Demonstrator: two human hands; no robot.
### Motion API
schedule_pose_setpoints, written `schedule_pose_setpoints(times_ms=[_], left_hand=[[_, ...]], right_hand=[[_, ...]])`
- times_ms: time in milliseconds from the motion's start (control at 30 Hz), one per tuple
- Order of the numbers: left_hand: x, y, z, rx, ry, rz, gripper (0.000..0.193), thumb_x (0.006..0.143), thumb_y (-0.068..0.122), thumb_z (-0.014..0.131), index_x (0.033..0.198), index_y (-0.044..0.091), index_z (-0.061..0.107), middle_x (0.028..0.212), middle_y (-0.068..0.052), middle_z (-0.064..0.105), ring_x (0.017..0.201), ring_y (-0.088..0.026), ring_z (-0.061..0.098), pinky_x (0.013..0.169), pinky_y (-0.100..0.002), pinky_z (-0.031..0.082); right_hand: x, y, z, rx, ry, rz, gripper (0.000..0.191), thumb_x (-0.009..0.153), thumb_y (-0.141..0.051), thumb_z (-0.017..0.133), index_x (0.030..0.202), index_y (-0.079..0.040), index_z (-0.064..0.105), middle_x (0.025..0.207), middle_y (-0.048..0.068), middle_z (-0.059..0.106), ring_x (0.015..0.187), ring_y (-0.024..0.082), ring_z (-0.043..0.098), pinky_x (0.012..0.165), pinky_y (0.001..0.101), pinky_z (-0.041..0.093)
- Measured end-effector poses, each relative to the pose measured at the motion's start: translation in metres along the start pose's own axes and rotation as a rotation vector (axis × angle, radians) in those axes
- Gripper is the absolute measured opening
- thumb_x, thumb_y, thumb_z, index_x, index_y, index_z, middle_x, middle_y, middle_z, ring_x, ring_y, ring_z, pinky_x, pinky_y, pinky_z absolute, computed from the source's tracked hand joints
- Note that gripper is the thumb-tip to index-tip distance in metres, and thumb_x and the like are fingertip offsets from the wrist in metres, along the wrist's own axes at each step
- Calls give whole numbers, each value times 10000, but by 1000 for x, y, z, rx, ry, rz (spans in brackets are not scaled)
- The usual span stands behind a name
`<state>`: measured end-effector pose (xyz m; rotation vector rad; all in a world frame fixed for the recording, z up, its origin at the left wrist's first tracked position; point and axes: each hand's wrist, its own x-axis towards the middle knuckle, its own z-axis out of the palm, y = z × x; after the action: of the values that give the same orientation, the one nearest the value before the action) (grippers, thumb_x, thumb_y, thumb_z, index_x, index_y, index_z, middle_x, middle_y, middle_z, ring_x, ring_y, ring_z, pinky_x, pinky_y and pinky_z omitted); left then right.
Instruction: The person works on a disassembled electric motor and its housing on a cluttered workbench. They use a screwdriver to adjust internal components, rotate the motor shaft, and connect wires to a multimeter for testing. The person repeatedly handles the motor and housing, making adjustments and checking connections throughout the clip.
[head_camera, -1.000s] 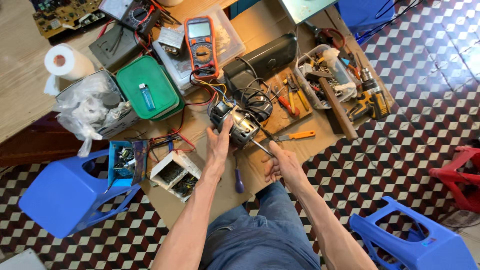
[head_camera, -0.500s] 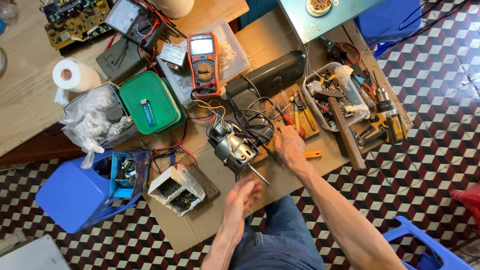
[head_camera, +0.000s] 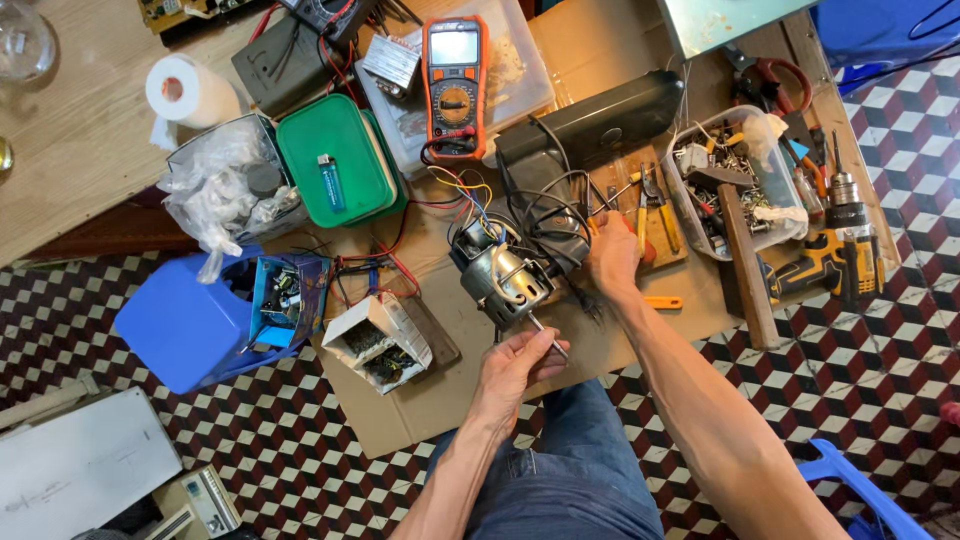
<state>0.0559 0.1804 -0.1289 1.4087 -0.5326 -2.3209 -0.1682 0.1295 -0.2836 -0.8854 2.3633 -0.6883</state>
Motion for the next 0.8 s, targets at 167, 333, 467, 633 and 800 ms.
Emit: schedule_pose_setpoints(times_ms=[167,333,467,633,800], left_hand=[[7,-1,-11,78,4,-26,340,885,323,779,1009,13,717,931,-104,769,789,-152,743,769,-289,620],[8,-4,-20,116,-7,18,350,857,326,818,960,16,694,861,-116,738,735,-174,730,714,-294,641],[5,-6,-25,109,-27,28,374,865,347,823,962,19,672,856,-84,728,742,-154,715,721,-284,629],[5,-9,-36,22,-127,25,366,862,318,809,1025,1,725,902,-88,747,784,-157,732,762,-282,632],[7,-13,-42,37,-189,23,350,892,317,782,1041,4,740,930,-83,760,831,-152,734,794,-273,617]], right_hand=[[-36,-6,-47,785,-133,204,189,913,-76,707,1083,-6,661,828,97,693,694,142,629,594,278,463],[-115,-15,-129,1273,-155,131,122,993,-16,656,1091,-8,584,1089,159,727,870,158,677,794,260,523],[-207,-39,-179,1612,-135,58,338,966,-25,639,1293,-20,552,1175,155,712,1050,206,680,993,360,516],[-277,-92,-149,1792,-65,222,356,1030,-96,594,1366,-35,495,1041,105,679,1023,236,681,1042,447,517],[-322,-129,-140,1011,42,362,446,988,-144,574,1417,-31,535,929,84,668,762,238,628,644,395,475]])
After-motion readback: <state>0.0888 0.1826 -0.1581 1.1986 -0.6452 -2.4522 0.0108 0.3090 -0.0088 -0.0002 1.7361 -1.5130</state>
